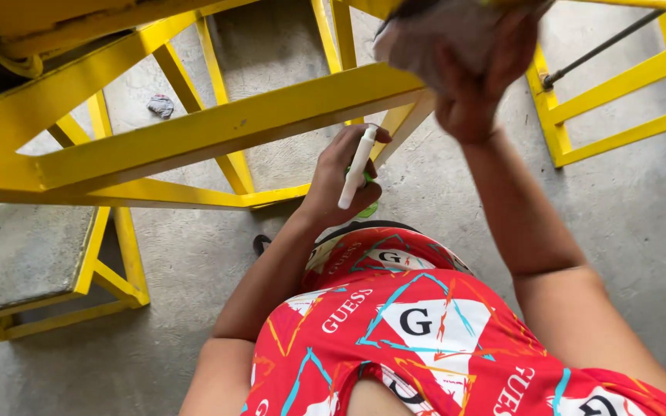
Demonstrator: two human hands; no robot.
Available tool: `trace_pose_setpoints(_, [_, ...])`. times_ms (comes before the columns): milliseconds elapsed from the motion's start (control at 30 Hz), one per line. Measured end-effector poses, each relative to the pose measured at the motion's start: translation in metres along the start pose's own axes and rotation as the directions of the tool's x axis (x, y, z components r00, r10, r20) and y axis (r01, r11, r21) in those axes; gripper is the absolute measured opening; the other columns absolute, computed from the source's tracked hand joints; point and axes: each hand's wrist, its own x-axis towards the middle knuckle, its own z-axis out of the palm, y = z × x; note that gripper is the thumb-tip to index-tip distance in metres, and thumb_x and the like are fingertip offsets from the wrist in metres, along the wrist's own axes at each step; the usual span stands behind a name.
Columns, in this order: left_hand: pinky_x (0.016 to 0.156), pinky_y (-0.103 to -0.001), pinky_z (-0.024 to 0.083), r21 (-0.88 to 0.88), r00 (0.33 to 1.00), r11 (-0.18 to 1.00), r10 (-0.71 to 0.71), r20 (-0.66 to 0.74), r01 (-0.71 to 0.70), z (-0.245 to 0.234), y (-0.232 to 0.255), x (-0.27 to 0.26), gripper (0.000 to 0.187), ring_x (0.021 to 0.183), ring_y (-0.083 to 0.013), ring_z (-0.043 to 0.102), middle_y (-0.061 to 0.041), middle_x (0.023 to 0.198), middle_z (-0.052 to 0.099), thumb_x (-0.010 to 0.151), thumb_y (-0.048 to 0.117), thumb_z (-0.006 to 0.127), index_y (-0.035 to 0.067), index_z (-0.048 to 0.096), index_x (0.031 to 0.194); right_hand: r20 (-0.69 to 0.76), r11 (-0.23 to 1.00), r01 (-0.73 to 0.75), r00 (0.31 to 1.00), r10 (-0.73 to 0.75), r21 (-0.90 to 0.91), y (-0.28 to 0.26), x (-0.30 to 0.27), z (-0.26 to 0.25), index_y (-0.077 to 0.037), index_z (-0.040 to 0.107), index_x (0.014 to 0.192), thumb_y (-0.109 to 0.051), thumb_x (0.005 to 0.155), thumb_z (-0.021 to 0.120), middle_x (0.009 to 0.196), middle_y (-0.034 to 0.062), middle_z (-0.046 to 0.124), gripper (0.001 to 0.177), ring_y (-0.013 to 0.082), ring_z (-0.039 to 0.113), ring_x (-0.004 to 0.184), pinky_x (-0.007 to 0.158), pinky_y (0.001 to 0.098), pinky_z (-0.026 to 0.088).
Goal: The recorder is cleaning yellow gym machines and weight plates using a spray bottle and a cloth.
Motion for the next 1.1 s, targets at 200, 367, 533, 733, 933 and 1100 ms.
trace_pose_setpoints(200, [0.074,-0.031,0.056,-0.04,0.999,0.999,-0.011,-0.038,0.01,0.029,-0.012,0.005,0.057,0.08,-0.015,0.063,-0.007,0.109,0.058,0.073,-0.002,0.068,0.009,0.059,0.128,0.284,0.939,-0.303,0.926,0.25,0.163,0.006,-0.132,0.015,-0.019,0.055,0.152,-0.008,0.112,0.067,0.169,0.0166,0.02,0.044,0.039,0.028,0.158,0.129,0.0462,0.031])
trace_pose_setpoints(367, [0.069,-0.031,0.056,0.024,0.992,0.992,-0.12,-0.044,0.121,0.04,-0.008,0.016,0.056,0.073,-0.0139,0.065,-0.005,0.092,0.062,0.071,0.0,0.07,0.011,0.061,0.125,0.126,0.907,-0.286,0.958,0.259,0.309,-0.015,-0.003,0.01,-0.016,0.041,0.155,-0.009,0.11,0.062,0.168,0.0136,0.023,0.051,0.0327,0.029,0.154,0.129,0.0414,0.028])
trace_pose_setpoints(533, [0.07,-0.031,0.056,0.053,0.993,0.993,-0.099,-0.064,0.102,0.041,-0.008,0.03,0.055,0.074,-0.0138,0.066,-0.007,0.088,0.064,0.071,0.0,0.07,0.011,0.064,0.124,-0.057,0.86,-0.262,0.947,0.317,0.437,-0.012,0.006,0.029,-0.014,0.028,0.158,-0.009,0.108,0.058,0.167,0.0106,0.026,0.059,0.0264,0.031,0.151,0.128,0.0366,0.024])
trace_pose_setpoints(733, [0.072,-0.032,0.057,0.093,0.991,0.995,-0.034,-0.126,0.046,0.037,-0.017,0.04,0.06,0.075,-0.0173,0.067,-0.008,0.101,0.069,0.069,0.002,0.073,0.011,0.062,0.127,0.255,0.217,-0.621,0.58,0.774,0.753,-0.019,-0.038,0.027,-0.004,0.028,0.157,-0.012,0.108,0.055,0.154,0.0121,0.042,0.057,0.0229,0.045,0.139,0.12,0.0359,0.036])
trace_pose_setpoints(933, [0.072,-0.032,0.057,0.119,0.99,0.983,-0.133,-0.049,0.138,0.031,-0.017,0.043,0.062,0.072,-0.0172,0.068,-0.01,0.092,0.068,0.069,0.004,0.076,0.012,0.062,0.128,0.284,0.234,-0.632,0.607,0.742,0.738,0.009,-0.016,0.004,-0.002,0.058,0.134,-0.02,0.111,0.05,0.131,0.0078,0.061,0.03,0.0197,0.061,0.117,0.107,0.0334,0.048])
trace_pose_setpoints(1100, [0.068,-0.032,0.055,0.067,0.961,0.963,-0.267,0.071,0.263,0.026,-0.005,0.049,0.061,0.067,-0.0159,0.065,-0.011,0.078,0.065,0.07,0.005,0.073,0.012,0.064,0.129,0.223,0.204,-0.573,0.587,0.778,0.794,0.004,-0.027,0.018,-0.001,0.059,0.126,-0.021,0.109,0.055,0.118,0.0094,0.063,0.027,0.0191,0.062,0.108,0.098,0.0356,0.049])
